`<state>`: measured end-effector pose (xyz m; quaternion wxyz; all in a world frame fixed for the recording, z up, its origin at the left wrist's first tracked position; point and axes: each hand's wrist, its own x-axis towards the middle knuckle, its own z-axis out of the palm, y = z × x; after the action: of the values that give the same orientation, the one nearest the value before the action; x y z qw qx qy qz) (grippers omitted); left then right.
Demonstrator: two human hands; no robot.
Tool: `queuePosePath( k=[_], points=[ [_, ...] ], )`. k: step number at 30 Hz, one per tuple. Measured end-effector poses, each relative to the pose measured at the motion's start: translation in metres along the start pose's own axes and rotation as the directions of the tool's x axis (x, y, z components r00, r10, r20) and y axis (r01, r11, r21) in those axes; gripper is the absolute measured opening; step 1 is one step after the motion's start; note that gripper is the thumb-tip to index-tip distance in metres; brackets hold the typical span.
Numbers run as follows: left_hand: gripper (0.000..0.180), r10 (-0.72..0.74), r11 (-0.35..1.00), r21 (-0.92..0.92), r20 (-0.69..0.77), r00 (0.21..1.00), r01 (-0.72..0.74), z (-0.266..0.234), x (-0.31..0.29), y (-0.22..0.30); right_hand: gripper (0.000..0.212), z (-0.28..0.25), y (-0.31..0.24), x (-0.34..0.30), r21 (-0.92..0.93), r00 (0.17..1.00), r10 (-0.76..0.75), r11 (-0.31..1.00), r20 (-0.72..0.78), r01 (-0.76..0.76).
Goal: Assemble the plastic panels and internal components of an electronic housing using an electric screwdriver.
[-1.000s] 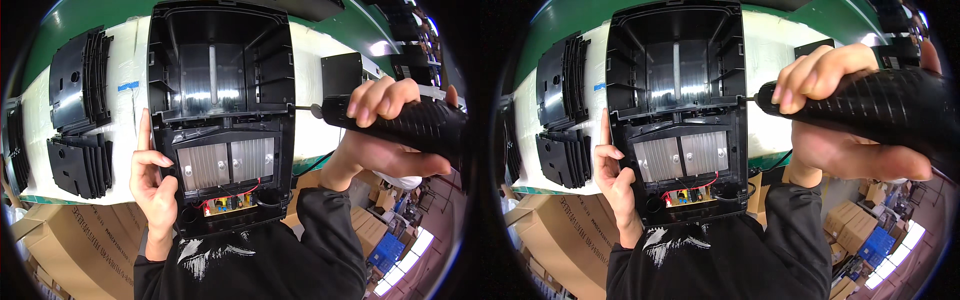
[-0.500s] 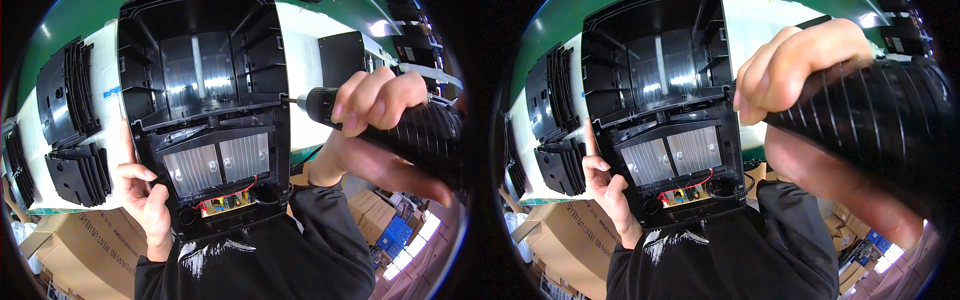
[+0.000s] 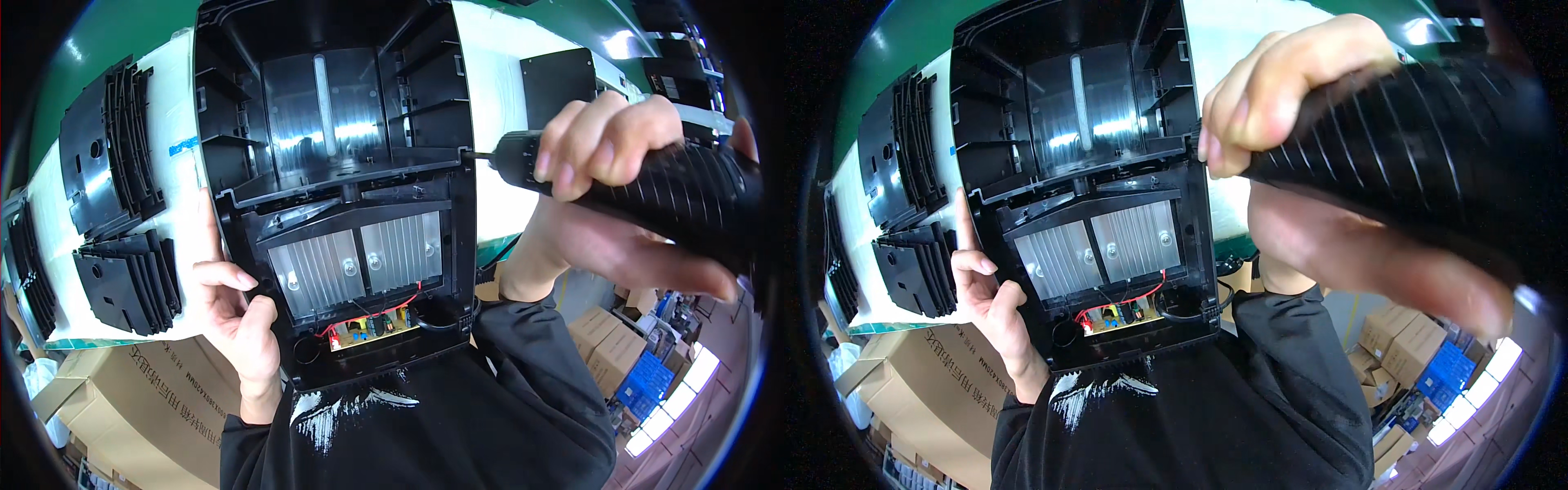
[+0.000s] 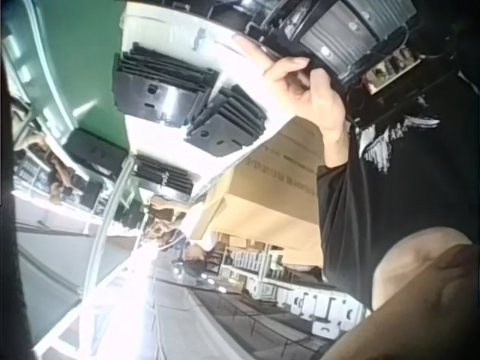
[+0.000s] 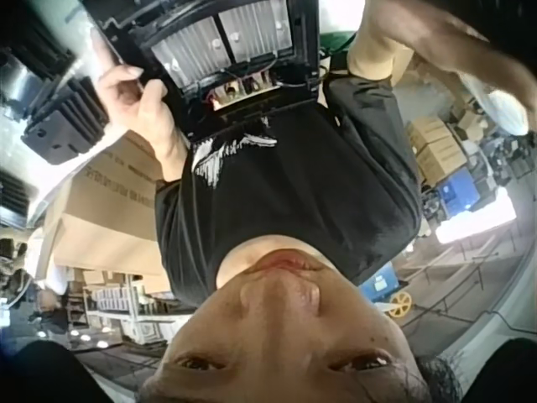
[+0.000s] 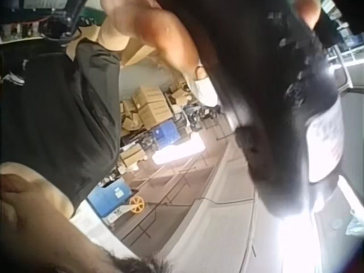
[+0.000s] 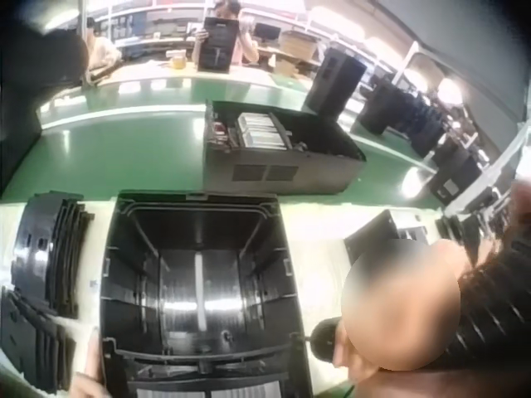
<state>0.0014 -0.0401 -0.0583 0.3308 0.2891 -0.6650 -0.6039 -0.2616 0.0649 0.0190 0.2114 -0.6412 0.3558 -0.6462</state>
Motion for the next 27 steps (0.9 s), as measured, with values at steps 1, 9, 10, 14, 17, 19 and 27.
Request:
queuePosePath(
  k=[1,9,10,14,17,19,27],
  points=[
    [0.038,0.009,1.0,-0.003,0.0,1.0,-0.009,0.0,0.001,0.0,0.089,0.003,-0.001,0.002,-0.003,0.999,-0.044,0.999,-0.012,0.044],
    [0.038,-0.044,0.992,-0.123,-0.02,0.999,0.041,0.001,-0.002,-0.001,0.078,0.005,-0.043,0.009,-0.087,0.998,0.044,0.995,-0.049,-0.048],
    [0.038,-0.031,0.988,-0.154,-0.009,0.999,0.029,0.0,-0.003,-0.002,0.068,0.01,-0.063,0.004,-0.101,0.967,0.063,0.991,-0.249,-0.091],
    [0.035,0.064,0.988,-0.139,0.002,0.998,-0.063,-0.001,0.0,-0.004,0.062,-0.004,-0.131,-0.018,-0.276,0.852,-0.294,0.943,-0.434,0.185],
    [0.037,0.029,0.988,-0.153,-0.042,0.999,-0.035,-0.001,0.0,-0.004,0.066,-0.028,-0.162,-0.037,-0.463,0.846,-0.384,0.866,-0.371,0.19],
    [0.034,0.021,0.993,-0.116,-0.035,0.999,-0.025,-0.002,0.0,-0.004,0.07,-0.046,-0.167,-0.058,-0.668,0.822,-0.476,0.725,-0.314,0.165],
    [0.034,0.026,0.999,-0.02,-0.025,0.999,-0.027,-0.001,0.002,-0.005,0.082,-0.087,-0.17,-0.135,-0.716,0.621,-0.519,0.69,-0.587,-0.101]
  ],
)
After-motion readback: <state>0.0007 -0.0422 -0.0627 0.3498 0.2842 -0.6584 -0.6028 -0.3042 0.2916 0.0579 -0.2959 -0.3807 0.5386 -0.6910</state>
